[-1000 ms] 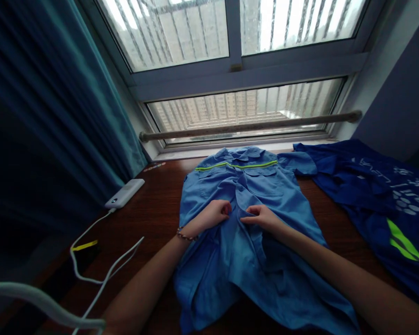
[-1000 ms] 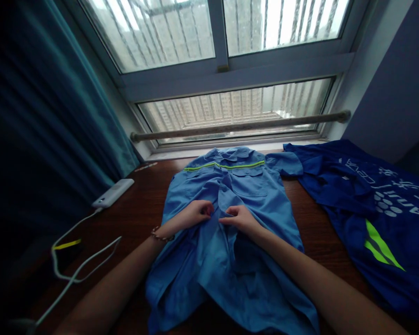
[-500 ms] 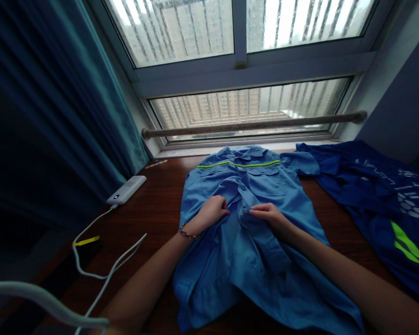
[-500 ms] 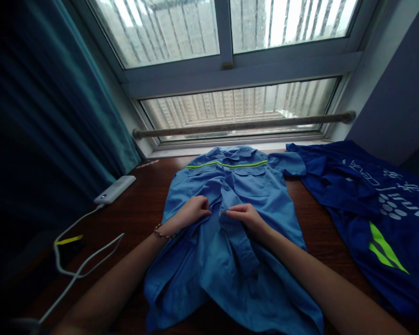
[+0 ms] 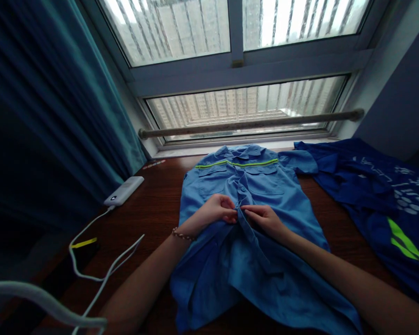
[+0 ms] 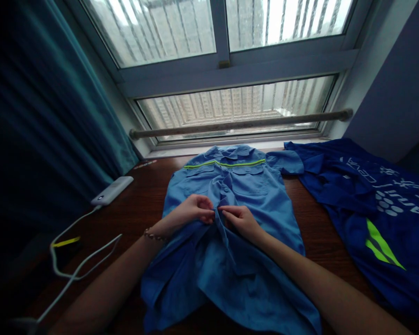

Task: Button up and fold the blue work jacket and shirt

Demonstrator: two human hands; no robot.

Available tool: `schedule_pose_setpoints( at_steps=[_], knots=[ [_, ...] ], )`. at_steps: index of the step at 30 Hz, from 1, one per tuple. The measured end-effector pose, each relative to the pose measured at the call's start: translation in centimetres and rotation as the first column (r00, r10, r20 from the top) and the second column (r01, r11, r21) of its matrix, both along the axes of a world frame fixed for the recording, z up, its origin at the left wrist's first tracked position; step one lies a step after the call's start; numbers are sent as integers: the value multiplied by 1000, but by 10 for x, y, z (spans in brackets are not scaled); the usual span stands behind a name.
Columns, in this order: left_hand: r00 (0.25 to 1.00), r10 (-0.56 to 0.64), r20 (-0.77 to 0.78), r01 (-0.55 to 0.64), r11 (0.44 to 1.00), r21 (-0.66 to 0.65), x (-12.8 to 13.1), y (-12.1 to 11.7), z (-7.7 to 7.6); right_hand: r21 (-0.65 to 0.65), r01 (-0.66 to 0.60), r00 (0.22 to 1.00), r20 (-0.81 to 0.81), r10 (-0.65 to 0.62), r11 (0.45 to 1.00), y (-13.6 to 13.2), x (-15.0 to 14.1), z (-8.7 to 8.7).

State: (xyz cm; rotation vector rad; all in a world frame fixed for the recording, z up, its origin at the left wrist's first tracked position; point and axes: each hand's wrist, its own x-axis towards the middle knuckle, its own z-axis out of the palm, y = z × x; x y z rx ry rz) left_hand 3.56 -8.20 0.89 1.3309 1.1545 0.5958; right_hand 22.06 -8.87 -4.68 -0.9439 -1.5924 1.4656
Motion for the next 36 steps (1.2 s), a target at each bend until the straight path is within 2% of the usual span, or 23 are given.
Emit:
schedule_pose_setpoints(
  at_steps=[5, 13, 19, 25, 32, 36],
  knots=[
    [990, 90, 111, -83, 994, -66, 7, -4, -3, 252, 67, 997, 22, -75, 965, 0, 3, 10],
    [987, 123, 108, -122, 992, -15, 15, -7, -19, 441, 120, 982, 82, -173, 890, -6, 1, 9],
    [986, 147, 85, -144, 989, -38, 16, -8, -14, 518, 160, 963, 106, -248, 841, -10, -1, 4],
    [996, 73, 59, -72, 997, -23, 18, -11, -11, 581, 187, 949, 101, -298, 792, -10, -1, 1],
    [984, 137, 110, -135, 991, -24, 20, -11, -13, 587, 180, 944, 122, -306, 790, -11, 0, 6],
    [990, 119, 71, -125, 989, 85, 21, -12, -10, 571, 189, 930, 156, -332, 799, -12, -1, 6]
  ],
)
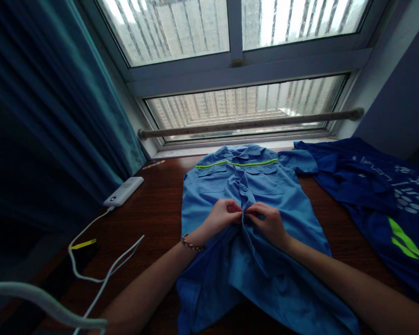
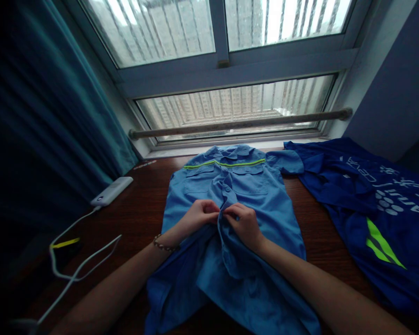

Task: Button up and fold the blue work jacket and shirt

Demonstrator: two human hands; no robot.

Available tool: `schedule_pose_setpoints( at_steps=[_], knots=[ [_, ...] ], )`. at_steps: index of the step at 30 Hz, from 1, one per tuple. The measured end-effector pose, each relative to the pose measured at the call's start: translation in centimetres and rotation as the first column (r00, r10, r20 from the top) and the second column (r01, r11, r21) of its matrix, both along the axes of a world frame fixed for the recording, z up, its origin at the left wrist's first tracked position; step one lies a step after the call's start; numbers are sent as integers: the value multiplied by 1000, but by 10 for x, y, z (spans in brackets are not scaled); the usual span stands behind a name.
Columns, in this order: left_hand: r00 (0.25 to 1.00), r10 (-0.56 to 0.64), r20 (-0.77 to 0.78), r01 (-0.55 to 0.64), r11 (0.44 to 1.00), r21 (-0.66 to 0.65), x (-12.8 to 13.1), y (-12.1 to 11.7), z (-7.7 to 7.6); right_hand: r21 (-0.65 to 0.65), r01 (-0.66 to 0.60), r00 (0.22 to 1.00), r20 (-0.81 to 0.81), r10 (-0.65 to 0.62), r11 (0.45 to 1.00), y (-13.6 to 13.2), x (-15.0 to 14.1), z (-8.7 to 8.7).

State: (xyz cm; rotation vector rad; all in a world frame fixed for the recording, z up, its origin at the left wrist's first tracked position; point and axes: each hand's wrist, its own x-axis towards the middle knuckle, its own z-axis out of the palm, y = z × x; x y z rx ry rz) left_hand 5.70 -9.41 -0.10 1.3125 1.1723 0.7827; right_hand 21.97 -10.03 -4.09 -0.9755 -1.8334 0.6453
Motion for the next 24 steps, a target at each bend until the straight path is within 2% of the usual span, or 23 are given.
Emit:
schedule_pose_setpoints(
  at_steps=[4, 7, 10, 12, 15, 20, 24],
  knots=[
    [987, -31, -158, 60, 982, 180, 2, -3, -2, -25, 34, 997, 68, -33, 999, 0, -1, -2],
    [958, 28, -286, 69, 943, 325, 4, -4, -9, -44, 61, 992, 112, -56, 997, -1, -2, -6],
    [960, 102, -260, -1, 932, 362, 6, -5, -17, -66, 67, 992, 109, -60, 996, -1, -3, -8],
    [975, 151, -166, -91, 942, 322, 7, -4, -20, -89, 65, 995, 85, -58, 994, -2, -3, -7],
    [979, 204, 7, -202, 962, 184, 9, -3, -21, -143, 29, 1000, 15, -27, 989, -2, -4, -4],
    [954, 181, 239, -168, 983, -72, 9, -3, -23, -230, -46, 997, -78, 29, 972, -1, -3, -1],
    [930, 209, 303, -163, 972, -170, 8, -4, -26, -261, -69, 994, -100, 45, 963, 2, -3, -3]
  ],
)
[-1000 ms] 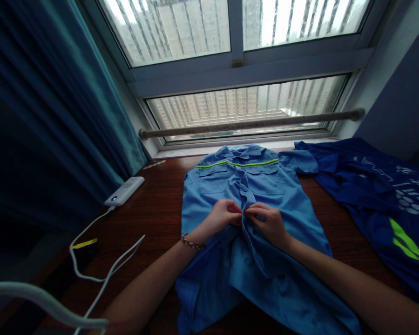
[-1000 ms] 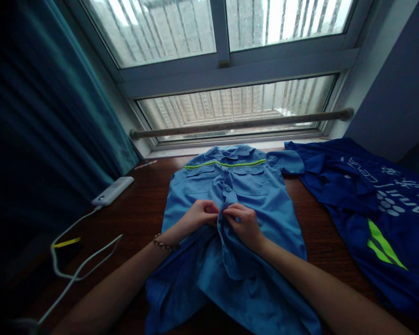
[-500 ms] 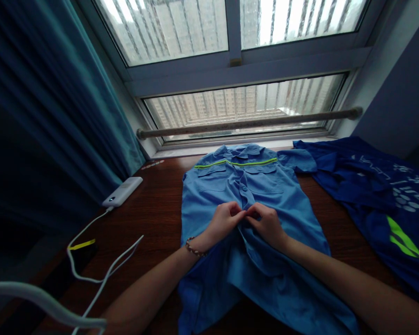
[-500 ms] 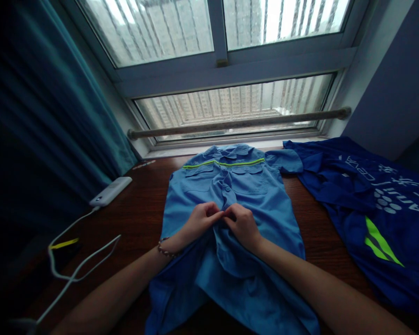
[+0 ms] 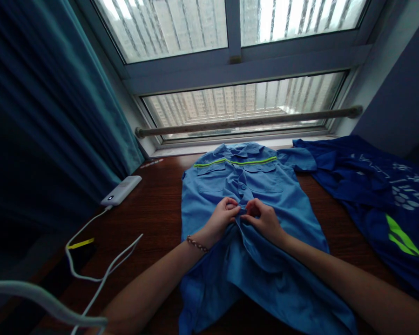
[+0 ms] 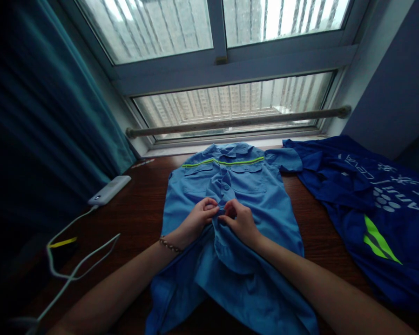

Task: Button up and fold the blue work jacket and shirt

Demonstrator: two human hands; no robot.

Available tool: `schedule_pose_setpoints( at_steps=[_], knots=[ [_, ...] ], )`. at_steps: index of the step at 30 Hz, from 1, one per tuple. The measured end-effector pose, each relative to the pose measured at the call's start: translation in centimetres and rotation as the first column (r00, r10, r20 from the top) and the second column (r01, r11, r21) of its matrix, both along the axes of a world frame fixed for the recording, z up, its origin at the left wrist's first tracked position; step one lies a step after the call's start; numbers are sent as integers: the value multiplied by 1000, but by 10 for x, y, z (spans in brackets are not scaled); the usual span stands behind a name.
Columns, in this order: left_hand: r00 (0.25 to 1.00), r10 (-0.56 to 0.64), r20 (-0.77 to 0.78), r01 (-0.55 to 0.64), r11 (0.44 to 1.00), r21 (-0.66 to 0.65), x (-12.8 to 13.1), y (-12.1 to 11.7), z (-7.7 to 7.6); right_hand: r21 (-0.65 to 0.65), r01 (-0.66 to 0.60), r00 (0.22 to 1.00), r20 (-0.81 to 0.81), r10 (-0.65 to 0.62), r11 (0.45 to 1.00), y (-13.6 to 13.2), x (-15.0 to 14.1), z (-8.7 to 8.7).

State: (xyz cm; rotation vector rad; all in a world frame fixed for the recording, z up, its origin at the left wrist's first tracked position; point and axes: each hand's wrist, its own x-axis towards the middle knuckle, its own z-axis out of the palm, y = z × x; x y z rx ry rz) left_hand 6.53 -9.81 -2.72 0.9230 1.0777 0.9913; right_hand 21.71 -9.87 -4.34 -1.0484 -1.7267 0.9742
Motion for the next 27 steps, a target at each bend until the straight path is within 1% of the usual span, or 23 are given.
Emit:
schedule_pose_setpoints(
  at_steps=[6, 9, 11, 16, 20, 25, 27],
  knots=[
    [999, 41, 1, -41, 998, -40, 1, 0, -2, -22, -17, 1000, 4, 17, 1000, 1, -2, -3],
    [998, 53, -26, -54, 998, -35, 2, 1, -2, -17, -33, 999, 0, 33, 999, 0, -2, -2],
    [999, 39, -29, -40, 999, -25, 2, 1, -2, -2, -30, 999, 12, 30, 1000, -1, -2, 0],
    [999, -10, -31, 12, 998, 67, 3, 2, -7, 38, 3, 997, 73, -6, 999, -1, -1, 3],
    [997, -6, -78, 17, 990, 142, 4, 3, -8, 51, -17, 993, 117, 11, 999, 1, -2, -4],
    [985, 8, -172, 35, 969, 245, 6, 2, -3, 19, -41, 992, 116, 39, 999, 5, -2, -9],
    [979, -16, -205, 74, 958, 277, 6, 1, -1, -47, -55, 997, 59, 58, 997, 7, -1, -8]
  ],
)
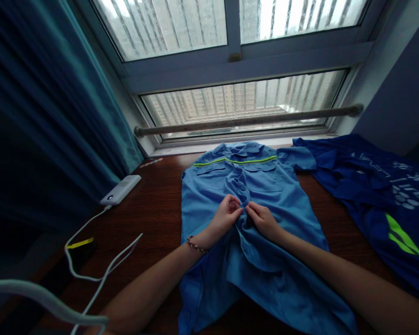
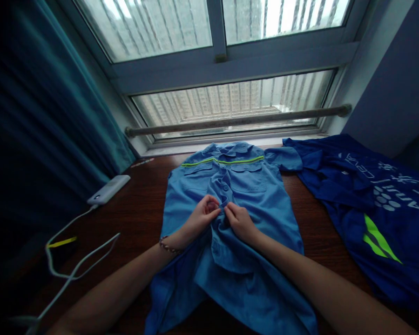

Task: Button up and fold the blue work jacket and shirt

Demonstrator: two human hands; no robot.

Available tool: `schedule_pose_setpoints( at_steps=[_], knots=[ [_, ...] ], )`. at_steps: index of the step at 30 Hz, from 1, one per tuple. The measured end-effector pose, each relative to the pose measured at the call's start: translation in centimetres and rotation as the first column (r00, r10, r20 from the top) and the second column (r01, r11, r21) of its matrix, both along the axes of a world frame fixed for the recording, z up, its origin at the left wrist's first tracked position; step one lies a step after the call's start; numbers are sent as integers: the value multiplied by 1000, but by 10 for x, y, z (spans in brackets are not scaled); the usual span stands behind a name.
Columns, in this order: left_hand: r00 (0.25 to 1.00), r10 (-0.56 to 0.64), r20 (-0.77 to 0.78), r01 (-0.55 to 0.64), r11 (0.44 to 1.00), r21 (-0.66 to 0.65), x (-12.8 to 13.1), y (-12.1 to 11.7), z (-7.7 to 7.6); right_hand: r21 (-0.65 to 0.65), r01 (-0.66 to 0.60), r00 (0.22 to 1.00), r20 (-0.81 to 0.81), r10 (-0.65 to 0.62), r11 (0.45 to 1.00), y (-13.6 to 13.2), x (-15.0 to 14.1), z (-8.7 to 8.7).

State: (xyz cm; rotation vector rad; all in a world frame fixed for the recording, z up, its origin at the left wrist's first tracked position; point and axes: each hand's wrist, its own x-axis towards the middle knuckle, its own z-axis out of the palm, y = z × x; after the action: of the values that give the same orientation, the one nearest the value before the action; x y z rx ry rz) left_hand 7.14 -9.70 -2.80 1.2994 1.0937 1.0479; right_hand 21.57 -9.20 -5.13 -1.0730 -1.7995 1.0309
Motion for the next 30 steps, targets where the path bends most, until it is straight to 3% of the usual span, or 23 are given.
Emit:
schedule_pose_setpoints(
  at_steps=[2, 5, 8, 11, 13, 15, 17, 20, 22, 24, 26, 28, 30],
  knots=[
    [999, -45, -30, 46, 999, 30, -1, -1, 1, -153, -45, 995, -95, 30, 987, 3, 1, 0],
    [992, -102, -76, 107, 992, 61, -4, 1, 2, -380, -135, 971, -235, 46, 915, 9, 2, -1],
    [973, -167, -161, 174, 984, 32, -11, 6, 10, -456, -157, 969, -242, 48, 876, 15, 4, 5],
    [909, -220, -355, 251, 967, 41, -22, 2, 33, -387, -126, 989, -127, 82, 913, 9, 11, 35],
    [832, -176, -526, 280, 952, 124, -29, -14, 53, -282, -166, 985, -15, 169, 945, -9, 19, 64],
    [736, -90, -671, 298, 933, 202, -34, -42, 67, -172, -266, 943, 157, 293, 949, -39, 30, 87],
    [631, -52, -774, 323, 925, 201, -38, -79, 67, -11, -297, 874, 399, 276, 955, -77, 41, 91],
    [455, -33, -890, 331, 934, 134, -46, -133, 39, 263, -179, 768, 640, -33, 948, -129, 57, 52],
    [314, 108, -943, 306, 929, 208, -59, -158, 10, 473, -82, 668, 680, -303, 877, -150, 70, 13],
    [150, 286, -946, 197, 929, 312, -79, -170, -16, 565, 3, 580, 671, -461, 825, -155, 88, -19],
    [44, 385, -922, 103, 916, 388, -106, -172, -32, 601, 109, 506, 652, -564, 792, -147, 112, -36],
    [18, 413, -911, 30, 910, 413, -135, -169, -37, 610, 192, 451, 641, -621, 769, -135, 140, -42],
    [55, 437, -898, -36, 900, 435, -159, -168, -33, 607, 229, 428, 639, -639, 761, -125, 164, -41]
  ],
)
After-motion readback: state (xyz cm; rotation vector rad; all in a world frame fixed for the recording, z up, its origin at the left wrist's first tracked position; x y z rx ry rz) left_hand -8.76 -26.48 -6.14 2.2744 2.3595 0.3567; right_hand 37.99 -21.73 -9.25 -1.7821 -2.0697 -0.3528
